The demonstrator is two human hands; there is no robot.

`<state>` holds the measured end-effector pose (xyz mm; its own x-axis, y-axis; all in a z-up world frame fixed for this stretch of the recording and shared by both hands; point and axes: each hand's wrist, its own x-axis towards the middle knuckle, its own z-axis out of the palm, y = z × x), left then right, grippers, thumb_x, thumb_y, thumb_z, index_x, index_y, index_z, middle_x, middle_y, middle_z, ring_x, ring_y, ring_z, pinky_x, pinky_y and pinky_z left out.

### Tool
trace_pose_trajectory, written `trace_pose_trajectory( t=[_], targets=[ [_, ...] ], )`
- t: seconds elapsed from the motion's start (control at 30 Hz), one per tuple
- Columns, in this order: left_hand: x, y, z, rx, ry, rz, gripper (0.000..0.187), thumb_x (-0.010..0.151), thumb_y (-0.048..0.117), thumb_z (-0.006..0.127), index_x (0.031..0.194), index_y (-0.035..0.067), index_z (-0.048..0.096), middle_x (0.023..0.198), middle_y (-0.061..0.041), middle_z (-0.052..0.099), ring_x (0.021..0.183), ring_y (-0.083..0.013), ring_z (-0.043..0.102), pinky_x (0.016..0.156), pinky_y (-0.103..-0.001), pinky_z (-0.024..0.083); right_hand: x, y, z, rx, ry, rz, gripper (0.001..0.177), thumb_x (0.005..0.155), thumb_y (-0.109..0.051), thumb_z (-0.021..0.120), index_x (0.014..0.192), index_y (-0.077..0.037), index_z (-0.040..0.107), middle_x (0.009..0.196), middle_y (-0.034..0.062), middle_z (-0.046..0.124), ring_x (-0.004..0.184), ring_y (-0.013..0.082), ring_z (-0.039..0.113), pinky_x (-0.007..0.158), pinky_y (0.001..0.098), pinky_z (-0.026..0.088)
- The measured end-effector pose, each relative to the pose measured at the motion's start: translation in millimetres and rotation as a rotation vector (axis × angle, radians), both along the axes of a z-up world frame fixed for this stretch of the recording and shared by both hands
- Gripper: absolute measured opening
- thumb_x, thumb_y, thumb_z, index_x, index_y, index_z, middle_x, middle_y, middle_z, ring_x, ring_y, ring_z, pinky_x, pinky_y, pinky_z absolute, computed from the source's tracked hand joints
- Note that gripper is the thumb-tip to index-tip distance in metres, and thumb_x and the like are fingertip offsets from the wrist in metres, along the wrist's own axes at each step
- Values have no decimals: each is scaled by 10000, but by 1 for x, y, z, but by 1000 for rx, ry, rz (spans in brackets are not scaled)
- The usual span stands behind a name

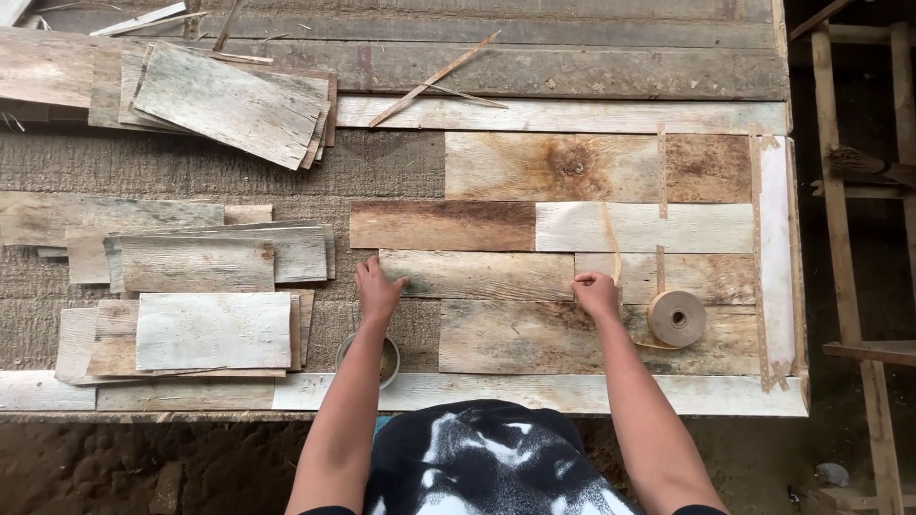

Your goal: The person is sorting through thin wood veneers on a low workbench and using a utility knife to carefully trim the edges of a specific piece.

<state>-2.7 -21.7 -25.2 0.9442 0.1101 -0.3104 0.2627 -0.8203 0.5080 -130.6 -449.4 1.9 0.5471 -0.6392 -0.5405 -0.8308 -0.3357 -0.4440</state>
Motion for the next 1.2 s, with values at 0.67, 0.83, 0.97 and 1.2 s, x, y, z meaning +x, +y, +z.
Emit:
trace_pose_trajectory(
  t=[0.67, 0.83, 0.97, 1.2],
  targets=[
    [-7, 2, 2, -38, 14, 22, 785, 716, 285, 929, 1354, 70, 525, 1272, -150, 478, 1223, -410, 544, 1054, -484, 502, -1, 6, 8, 9, -12, 18, 311, 769, -320, 744, 1055, -206, 786, 979, -48, 783, 1047, 248, 725, 928, 412, 570],
    [-5, 0, 5, -27, 5, 22, 778, 715, 276, 926, 1348, 61, 528, 1273, -157, 477, 1223, -421, 542, 1066, -494, 499, 1, 1, -6, 6, -19, 25, 309, 767, -321, 746, 1056, -218, 781, 979, -55, 779, 1060, 249, 720, 923, 419, 568],
    [-6, -5, 8, 8, -5, 16, 771, 721, 271, 921, 1355, 67, 534, 1272, -149, 492, 1219, -411, 550, 1066, -484, 501, 0, -1, -11, -6, -13, 30, 301, 775, -332, 743, 1056, -234, 783, 975, -73, 777, 1053, 232, 721, 926, 400, 566],
    [-8, -5, 6, -22, -33, 20, 789, 706, 268, 928, 1356, 48, 538, 1258, -165, 509, 1207, -428, 558, 1058, -493, 504, -1, 10, 7, 7, -31, 27, 316, 773, -311, 750, 1069, -208, 783, 991, -43, 781, 1067, 253, 717, 932, 418, 558]
  ],
)
